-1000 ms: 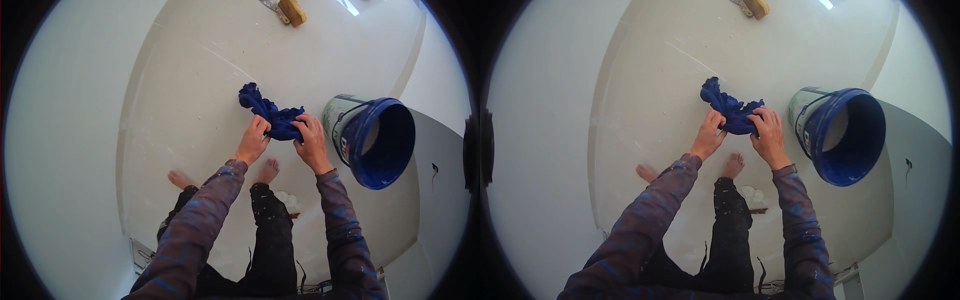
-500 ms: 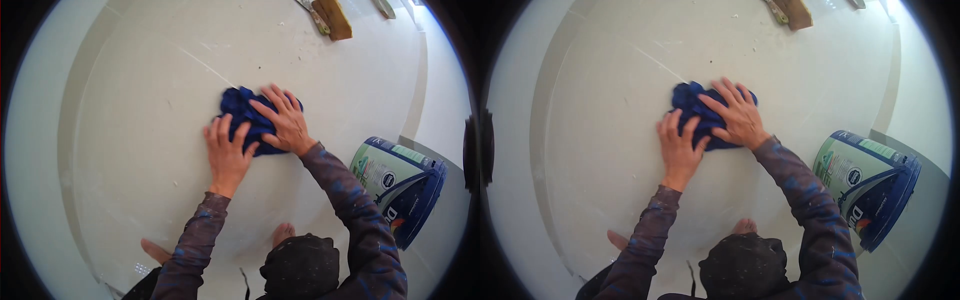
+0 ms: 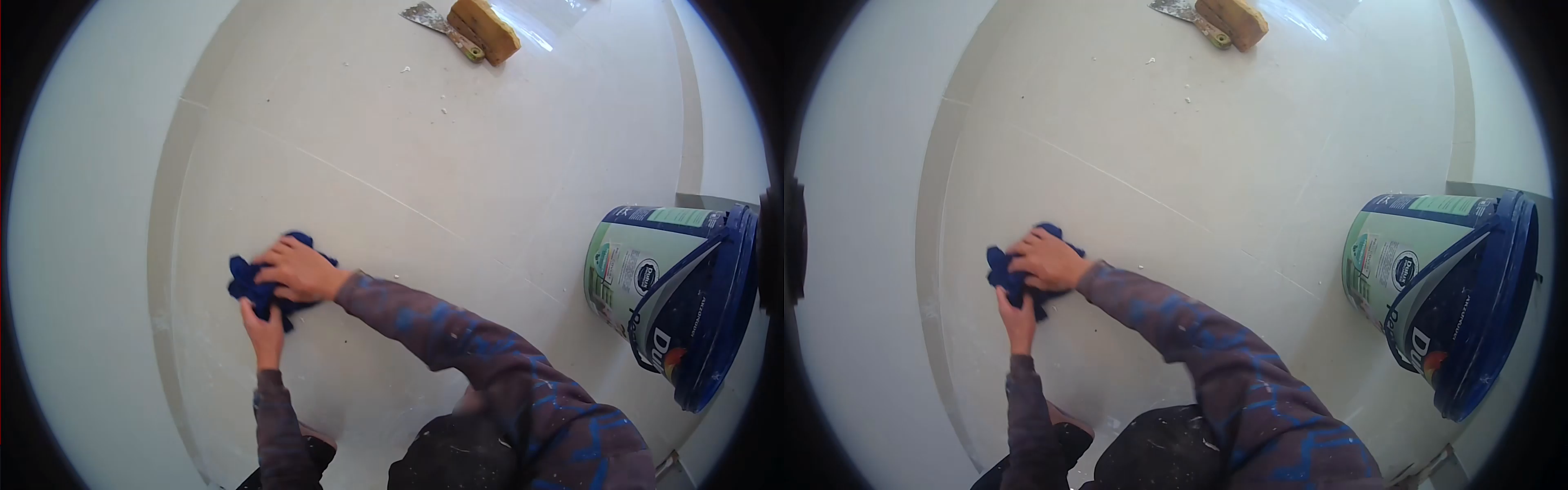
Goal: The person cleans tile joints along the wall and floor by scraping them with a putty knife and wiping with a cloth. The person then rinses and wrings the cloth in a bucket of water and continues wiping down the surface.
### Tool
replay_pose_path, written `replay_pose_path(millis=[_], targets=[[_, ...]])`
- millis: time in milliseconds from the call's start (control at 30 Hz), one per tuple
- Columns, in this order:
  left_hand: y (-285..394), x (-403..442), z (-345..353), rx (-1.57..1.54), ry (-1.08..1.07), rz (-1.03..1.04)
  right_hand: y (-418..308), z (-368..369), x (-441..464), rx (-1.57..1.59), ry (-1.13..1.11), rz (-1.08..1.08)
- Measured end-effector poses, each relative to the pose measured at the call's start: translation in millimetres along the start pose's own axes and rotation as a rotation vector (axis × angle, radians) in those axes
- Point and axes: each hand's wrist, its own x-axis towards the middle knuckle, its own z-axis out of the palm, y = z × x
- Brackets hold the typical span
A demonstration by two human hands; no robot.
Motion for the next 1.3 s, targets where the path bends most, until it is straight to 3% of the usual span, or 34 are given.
replay_pose_path(millis=[167, 200, 233, 433, 500, 533, 567, 633, 667, 733, 800, 867, 933, 1000, 1100, 1167, 1233, 1300], targets=[[91, -118, 8, -0.235, -0.261, 0.065, -93, -99, -124, 0.208, 0.015, 0.240], [120, -124, 17, -0.254, -0.266, 0.223, -108, -125, -143, 0.213, 0.070, 0.261], [148, -123, 27, -0.271, -0.266, 0.383, -125, -152, -158, 0.151, 0.131, 0.310], [257, -109, 51, -0.498, -0.372, 0.520, -182, -267, -215, -0.213, 0.311, 0.546], [276, -97, 64, -0.114, -0.364, 0.493, -180, -291, -215, -0.272, 0.135, 0.762], [283, -91, 69, 0.007, -0.449, 0.351, -180, -304, -207, -0.226, 0.049, 0.851], [290, -89, 77, 0.003, -0.454, 0.368, -166, -314, -200, -0.207, 0.093, 0.854], [304, -87, 99, 0.156, -0.134, 0.365, -108, -335, -172, -0.321, 0.278, 0.768], [307, -91, 106, 0.154, -0.133, 0.374, -66, -340, -148, -0.446, 0.418, 0.683], [308, -103, 116, 0.109, -0.304, 0.645, 13, -355, -82, -0.725, 0.615, 0.544], [299, -113, 133, 0.176, -0.403, 0.660, 70, -376, -11, -1.056, 0.694, 0.502], [264, -113, 162, 0.282, -0.543, 0.639, 104, -397, 23, -1.167, 0.734, 0.538], [249, -109, 172, 0.268, -0.544, 0.651, 135, -406, 29, -1.324, 0.405, 0.856], [243, -110, 174, 0.239, -0.551, 0.627, 157, -422, 9, -1.356, 0.408, 0.797], [245, -105, 172, 0.161, -0.588, 0.582, 157, -440, -31, -1.489, 0.547, 0.784], [250, -101, 171, 0.087, -0.630, 0.526, 141, -461, -58, -1.438, 0.552, 0.969], [252, -97, 169, 0.058, -0.620, 0.518, 124, -463, -87, -1.630, 0.754, 0.925], [252, -92, 168, 0.022, -0.604, 0.522, 73, -437, -116, -1.519, 0.884, 0.698]])
